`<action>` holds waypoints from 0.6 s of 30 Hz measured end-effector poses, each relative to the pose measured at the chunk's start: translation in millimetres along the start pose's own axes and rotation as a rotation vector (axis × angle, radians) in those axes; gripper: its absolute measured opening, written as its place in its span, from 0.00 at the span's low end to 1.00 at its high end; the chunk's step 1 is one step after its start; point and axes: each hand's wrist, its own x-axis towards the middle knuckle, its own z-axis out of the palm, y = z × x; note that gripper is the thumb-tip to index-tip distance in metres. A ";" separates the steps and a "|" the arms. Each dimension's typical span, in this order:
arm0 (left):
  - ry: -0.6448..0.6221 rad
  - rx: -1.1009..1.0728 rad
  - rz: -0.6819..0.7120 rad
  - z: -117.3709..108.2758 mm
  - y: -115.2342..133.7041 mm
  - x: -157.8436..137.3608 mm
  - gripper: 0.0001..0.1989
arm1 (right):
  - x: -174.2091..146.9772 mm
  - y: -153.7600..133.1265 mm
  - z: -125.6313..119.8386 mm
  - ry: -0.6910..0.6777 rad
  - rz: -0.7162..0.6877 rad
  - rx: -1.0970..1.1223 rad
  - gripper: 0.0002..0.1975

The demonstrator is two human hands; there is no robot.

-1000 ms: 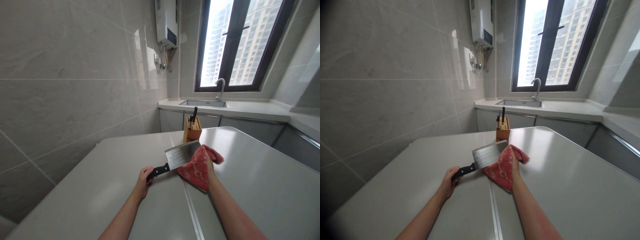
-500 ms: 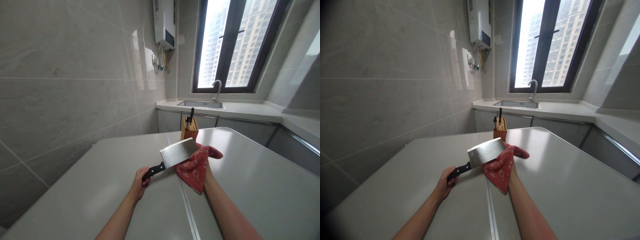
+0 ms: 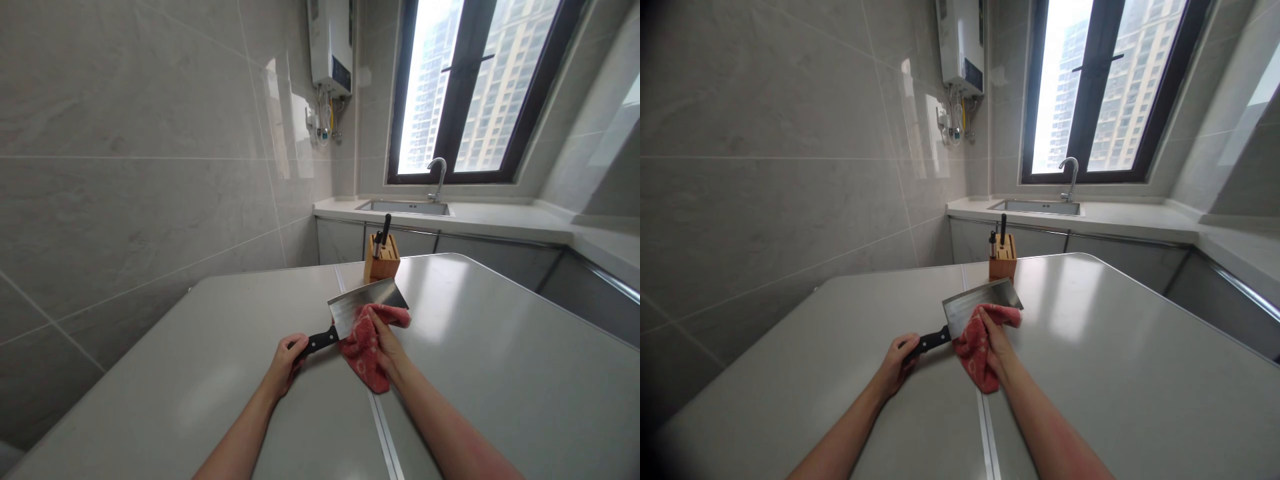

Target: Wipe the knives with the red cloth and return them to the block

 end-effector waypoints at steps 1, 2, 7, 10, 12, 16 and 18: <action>-0.006 0.027 -0.002 0.0 -1.0 -0.3 0.19 | -1.1 3.2 1.0 -0.015 0.045 0.033 0.17; -0.024 0.063 0.003 0.0 -1.7 -0.7 0.19 | -2.4 6.1 2.3 -0.036 0.090 0.059 0.16; -0.156 0.300 0.080 1.9 1.2 -2.2 0.20 | -4.9 14.7 6.7 -0.049 0.128 0.058 0.12; -0.198 0.359 0.124 3.4 4.8 -2.8 0.20 | -3.2 17.6 7.0 -0.006 0.018 0.030 0.10; -0.218 0.364 0.125 3.8 5.7 -2.9 0.20 | -1.8 19.0 6.8 0.000 -0.025 0.001 0.10; -0.204 0.299 0.066 2.2 1.9 -1.7 0.20 | 3.3 16.0 2.6 0.009 -0.052 -0.026 0.12; -0.145 0.226 0.024 0.5 -1.8 -0.6 0.19 | 8.5 9.2 -2.3 0.056 -0.096 -0.016 0.13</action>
